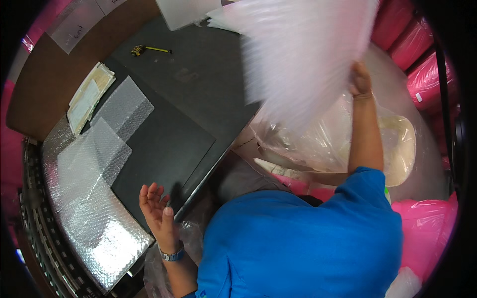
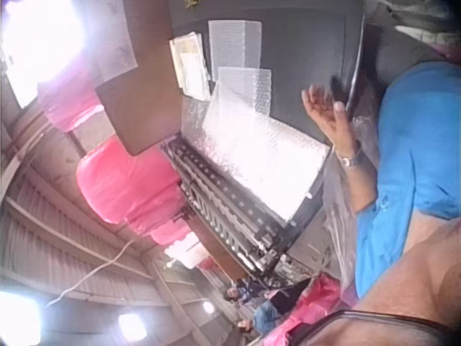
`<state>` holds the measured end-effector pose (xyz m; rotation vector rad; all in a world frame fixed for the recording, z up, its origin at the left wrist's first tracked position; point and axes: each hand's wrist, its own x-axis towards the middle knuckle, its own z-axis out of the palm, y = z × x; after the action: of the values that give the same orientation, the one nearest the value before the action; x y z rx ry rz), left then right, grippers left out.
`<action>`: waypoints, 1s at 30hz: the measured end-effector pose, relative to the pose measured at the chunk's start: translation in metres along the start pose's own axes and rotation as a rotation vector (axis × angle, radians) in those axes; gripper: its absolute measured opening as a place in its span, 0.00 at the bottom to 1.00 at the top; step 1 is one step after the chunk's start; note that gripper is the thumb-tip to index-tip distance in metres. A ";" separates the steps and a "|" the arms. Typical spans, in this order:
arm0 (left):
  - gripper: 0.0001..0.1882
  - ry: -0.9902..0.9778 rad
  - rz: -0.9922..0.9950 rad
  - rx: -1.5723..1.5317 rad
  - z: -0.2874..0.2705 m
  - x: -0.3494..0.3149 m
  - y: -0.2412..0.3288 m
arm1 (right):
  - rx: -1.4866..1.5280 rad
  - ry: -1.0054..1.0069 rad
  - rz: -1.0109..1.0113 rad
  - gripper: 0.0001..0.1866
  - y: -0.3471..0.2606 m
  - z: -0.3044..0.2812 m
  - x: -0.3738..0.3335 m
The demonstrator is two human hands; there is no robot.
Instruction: The person stacks sheets of bubble wrap on a table. They pick up sheets from a pile, align them, and place them into a neat stack. Another person is visible in the background handling similar materials.
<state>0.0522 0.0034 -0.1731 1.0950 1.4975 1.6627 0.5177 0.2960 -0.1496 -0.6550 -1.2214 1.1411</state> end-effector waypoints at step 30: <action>0.16 0.264 0.042 0.474 -0.064 -0.016 -0.029 | -0.408 -0.938 0.616 0.28 0.057 0.305 0.006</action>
<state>0.0007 -0.0359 -0.2045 1.1829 2.1292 1.5656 0.2107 0.2686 -0.1151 -0.8677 -2.1748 1.8398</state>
